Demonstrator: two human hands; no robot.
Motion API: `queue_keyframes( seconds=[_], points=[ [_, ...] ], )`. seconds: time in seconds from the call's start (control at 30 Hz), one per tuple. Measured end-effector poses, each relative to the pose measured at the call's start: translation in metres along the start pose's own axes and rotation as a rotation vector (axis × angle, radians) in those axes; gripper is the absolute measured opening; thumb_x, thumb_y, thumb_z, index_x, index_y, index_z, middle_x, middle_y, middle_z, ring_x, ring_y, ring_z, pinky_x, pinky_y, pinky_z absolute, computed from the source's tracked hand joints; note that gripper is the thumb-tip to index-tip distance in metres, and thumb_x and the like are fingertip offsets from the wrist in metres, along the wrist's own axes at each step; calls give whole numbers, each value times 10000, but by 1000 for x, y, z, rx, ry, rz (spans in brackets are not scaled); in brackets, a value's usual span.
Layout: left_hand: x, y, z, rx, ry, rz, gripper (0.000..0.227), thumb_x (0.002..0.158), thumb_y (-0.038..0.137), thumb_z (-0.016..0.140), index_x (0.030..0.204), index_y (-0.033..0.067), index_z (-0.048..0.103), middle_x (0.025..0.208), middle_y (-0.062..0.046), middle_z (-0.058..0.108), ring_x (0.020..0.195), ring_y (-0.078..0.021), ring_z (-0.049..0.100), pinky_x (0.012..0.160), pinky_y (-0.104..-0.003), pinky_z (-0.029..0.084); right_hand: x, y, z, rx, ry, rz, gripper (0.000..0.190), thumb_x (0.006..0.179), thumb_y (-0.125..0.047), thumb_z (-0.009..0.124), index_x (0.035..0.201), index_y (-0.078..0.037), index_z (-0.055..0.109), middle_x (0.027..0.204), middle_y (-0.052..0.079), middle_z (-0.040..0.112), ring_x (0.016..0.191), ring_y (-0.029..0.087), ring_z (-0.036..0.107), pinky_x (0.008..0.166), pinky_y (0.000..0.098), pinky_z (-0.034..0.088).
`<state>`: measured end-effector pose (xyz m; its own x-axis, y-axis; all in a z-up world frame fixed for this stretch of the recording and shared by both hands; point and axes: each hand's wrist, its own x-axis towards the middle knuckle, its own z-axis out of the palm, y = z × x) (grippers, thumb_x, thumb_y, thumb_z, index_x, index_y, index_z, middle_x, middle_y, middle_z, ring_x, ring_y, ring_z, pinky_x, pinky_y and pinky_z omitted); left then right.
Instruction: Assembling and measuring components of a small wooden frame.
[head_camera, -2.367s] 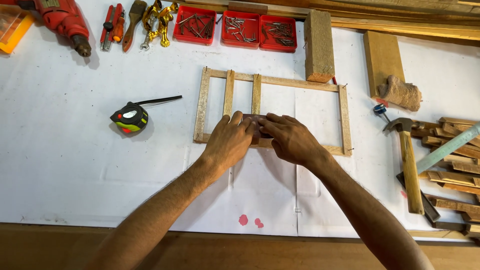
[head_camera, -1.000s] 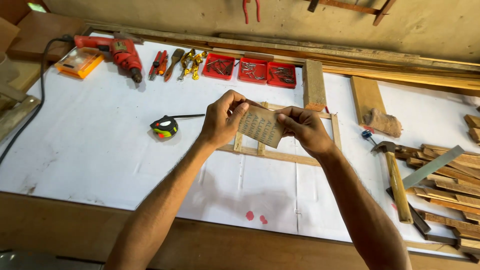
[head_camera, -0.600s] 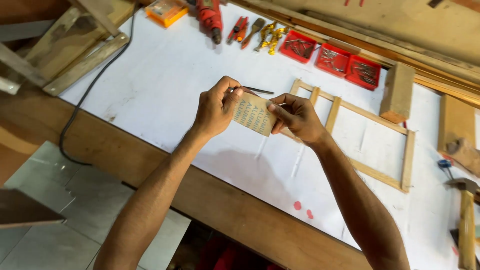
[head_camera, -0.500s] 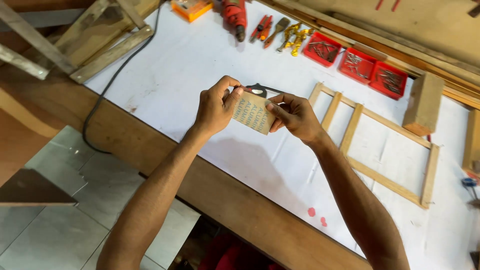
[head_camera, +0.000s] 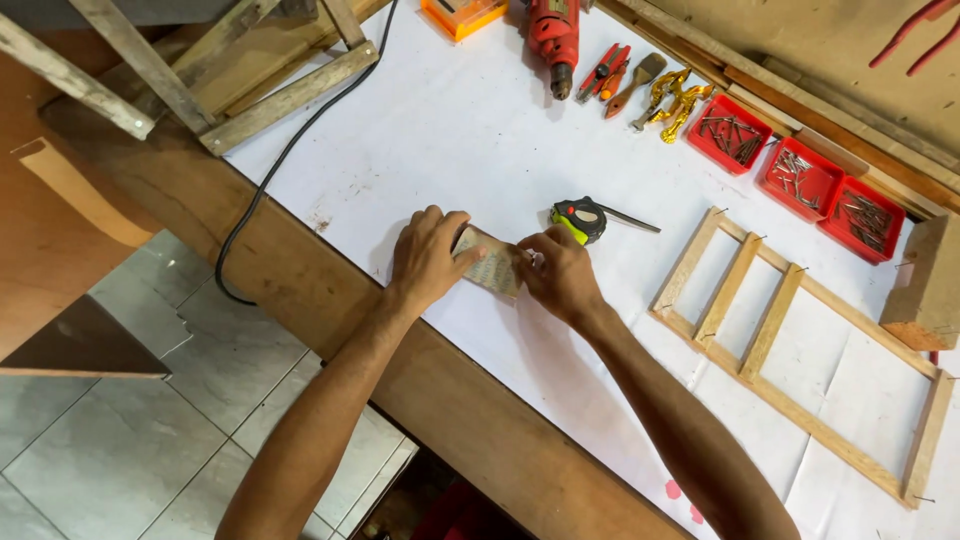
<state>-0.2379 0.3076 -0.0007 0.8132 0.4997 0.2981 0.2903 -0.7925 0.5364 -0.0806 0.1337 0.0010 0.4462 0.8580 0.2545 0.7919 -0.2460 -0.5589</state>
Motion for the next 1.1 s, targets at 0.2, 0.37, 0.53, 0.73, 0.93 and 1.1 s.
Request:
queue_keyframes(
  seconds=[0.2,0.37,0.53,0.73,0.93,1.1],
  points=[
    [10,14,-21,-66,-47,-37,653,800,330,862,1314,37,585,1123,-184,544,977,-305,601,724,-444,566,-4,-20,-33,85,-27,14,352,903,-149,742,1215,-12,652,1144,167,669,701,216,711,607,333,634],
    [24,44,-23,-43,133,173,490,866,275,847,1238,37,636,1126,-173,567,1051,-330,585,743,-440,558,-20,-22,-90,102,39,19,324,886,-156,786,1171,-48,674,1077,120,704,611,188,689,557,318,587],
    [40,106,-15,-116,190,382,364,879,189,841,1179,75,670,1097,-102,604,1044,-312,586,794,-436,550,-53,10,-138,17,153,0,212,926,-117,775,1127,-74,723,984,99,731,628,155,690,577,314,565],
    [50,186,25,-265,55,545,326,888,144,848,1156,66,678,1028,-89,618,978,-301,578,762,-437,533,-111,31,-210,-33,253,196,184,930,-99,776,1102,-44,737,953,94,746,641,135,687,545,301,548],
    [32,254,98,-331,-17,706,312,880,194,840,1127,65,698,1081,-86,638,1023,-294,580,856,-446,535,-178,82,-241,-38,239,354,137,976,-90,742,1110,-59,748,936,60,783,750,124,753,639,280,615],
    [9,281,153,-283,-240,818,415,787,276,862,1117,63,729,1191,-64,657,1136,-254,552,989,-463,467,-221,126,-235,-94,215,140,335,825,-75,826,1146,-66,731,1274,127,714,1181,262,683,954,390,611]
  ],
)
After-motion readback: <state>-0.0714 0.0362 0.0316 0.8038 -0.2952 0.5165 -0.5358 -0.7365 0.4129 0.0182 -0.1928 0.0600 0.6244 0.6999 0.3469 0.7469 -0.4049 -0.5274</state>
